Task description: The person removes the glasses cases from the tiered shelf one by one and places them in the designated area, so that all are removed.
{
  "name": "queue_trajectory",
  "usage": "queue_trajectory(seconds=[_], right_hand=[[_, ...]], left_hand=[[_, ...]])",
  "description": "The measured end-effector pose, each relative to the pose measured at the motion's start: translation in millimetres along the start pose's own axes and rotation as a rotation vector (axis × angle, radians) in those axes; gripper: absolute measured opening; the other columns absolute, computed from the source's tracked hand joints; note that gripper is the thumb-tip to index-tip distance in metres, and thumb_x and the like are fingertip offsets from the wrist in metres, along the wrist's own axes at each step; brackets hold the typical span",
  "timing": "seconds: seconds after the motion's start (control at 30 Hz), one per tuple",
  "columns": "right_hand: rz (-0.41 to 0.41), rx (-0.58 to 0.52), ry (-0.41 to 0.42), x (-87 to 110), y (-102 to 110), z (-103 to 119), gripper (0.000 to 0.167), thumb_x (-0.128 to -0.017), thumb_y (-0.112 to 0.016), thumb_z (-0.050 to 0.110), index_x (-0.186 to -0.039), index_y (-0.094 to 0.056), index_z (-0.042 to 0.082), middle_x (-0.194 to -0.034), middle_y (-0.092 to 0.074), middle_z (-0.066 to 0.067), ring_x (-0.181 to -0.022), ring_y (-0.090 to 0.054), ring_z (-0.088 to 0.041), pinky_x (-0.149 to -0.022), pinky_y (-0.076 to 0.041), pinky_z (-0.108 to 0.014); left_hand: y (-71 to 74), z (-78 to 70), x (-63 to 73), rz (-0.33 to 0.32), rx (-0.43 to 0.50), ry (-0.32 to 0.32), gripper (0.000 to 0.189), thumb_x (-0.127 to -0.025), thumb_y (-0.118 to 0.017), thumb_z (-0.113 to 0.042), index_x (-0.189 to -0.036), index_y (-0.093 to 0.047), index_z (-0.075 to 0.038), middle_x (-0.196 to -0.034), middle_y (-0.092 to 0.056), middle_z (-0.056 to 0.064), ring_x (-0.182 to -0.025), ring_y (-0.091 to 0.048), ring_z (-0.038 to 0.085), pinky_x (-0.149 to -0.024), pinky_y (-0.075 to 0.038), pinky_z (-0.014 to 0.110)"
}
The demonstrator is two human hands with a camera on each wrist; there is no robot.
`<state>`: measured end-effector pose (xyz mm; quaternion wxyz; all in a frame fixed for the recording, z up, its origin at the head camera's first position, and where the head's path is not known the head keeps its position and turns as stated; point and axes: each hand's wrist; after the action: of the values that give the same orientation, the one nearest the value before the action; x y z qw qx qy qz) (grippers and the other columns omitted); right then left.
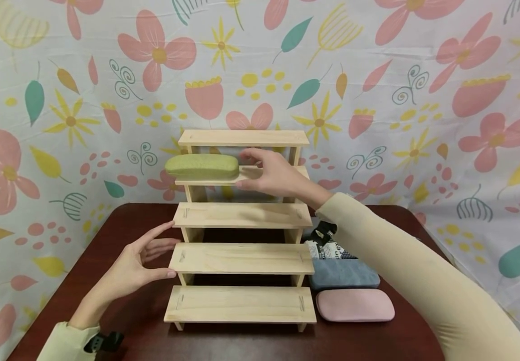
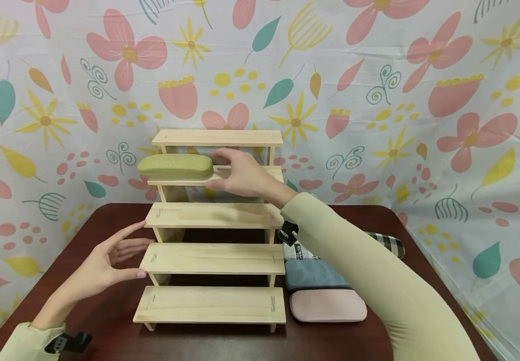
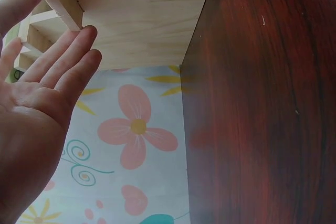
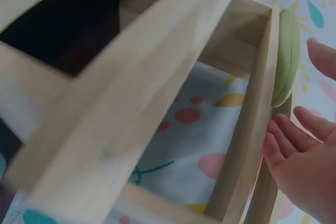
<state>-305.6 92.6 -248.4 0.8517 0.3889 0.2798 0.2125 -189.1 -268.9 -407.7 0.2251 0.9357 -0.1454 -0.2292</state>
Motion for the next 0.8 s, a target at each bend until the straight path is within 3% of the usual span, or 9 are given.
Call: queue_trajectory(seconds=[0.27, 0.47, 0.8], right_hand=[[0.056, -0.003, 0.003, -26.1, -6, 1, 0.072, -0.093, -0.083, 0.03, -0.154, -0.051, 0.006, -0.148, -0.057, -0.01, -0.134, -0.054, -0.024, -0.111, -0.045, -0.036], [0.096, -0.001, 0.028, -36.3, -12, 1, 0.069, -0.096, -0.081, 0.027, -0.153, -0.051, 0.003, -0.142, -0.06, -0.012, -0.128, -0.059, -0.026, -0.103, -0.051, -0.035], [0.053, -0.003, 0.044, -38.2, -17, 2, 0.063, -0.098, -0.08, 0.024, -0.151, -0.055, 0.002, -0.135, -0.064, -0.011, -0.118, -0.063, -0.025, -0.097, -0.052, -0.035]], left_hand=[[-0.8, 0.7, 0.9, -0.001, 0.009, 0.002, 0.101, -0.08, -0.094, -0.008, -0.164, -0.04, -0.026, -0.134, -0.07, 0.007, -0.125, -0.067, 0.018, -0.102, -0.053, 0.029], [-1.2, 0.6, 1.2, 0.003, 0.003, -0.001, 0.101, -0.08, -0.094, -0.009, -0.164, -0.039, -0.025, -0.134, -0.07, 0.008, -0.125, -0.066, 0.019, -0.102, -0.054, 0.03], [0.6, -0.5, 0.8, 0.001, 0.0, 0.008, 0.101, -0.081, -0.094, -0.01, -0.164, -0.039, -0.027, -0.135, -0.07, 0.007, -0.125, -0.066, 0.019, -0.102, -0.053, 0.028]])
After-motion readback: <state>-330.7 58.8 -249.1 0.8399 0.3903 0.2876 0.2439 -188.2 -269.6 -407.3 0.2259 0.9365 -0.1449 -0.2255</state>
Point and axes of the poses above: each hand's wrist, its own x-axis away from the middle knuckle, its own y-axis out of the back of the hand, z = x × y
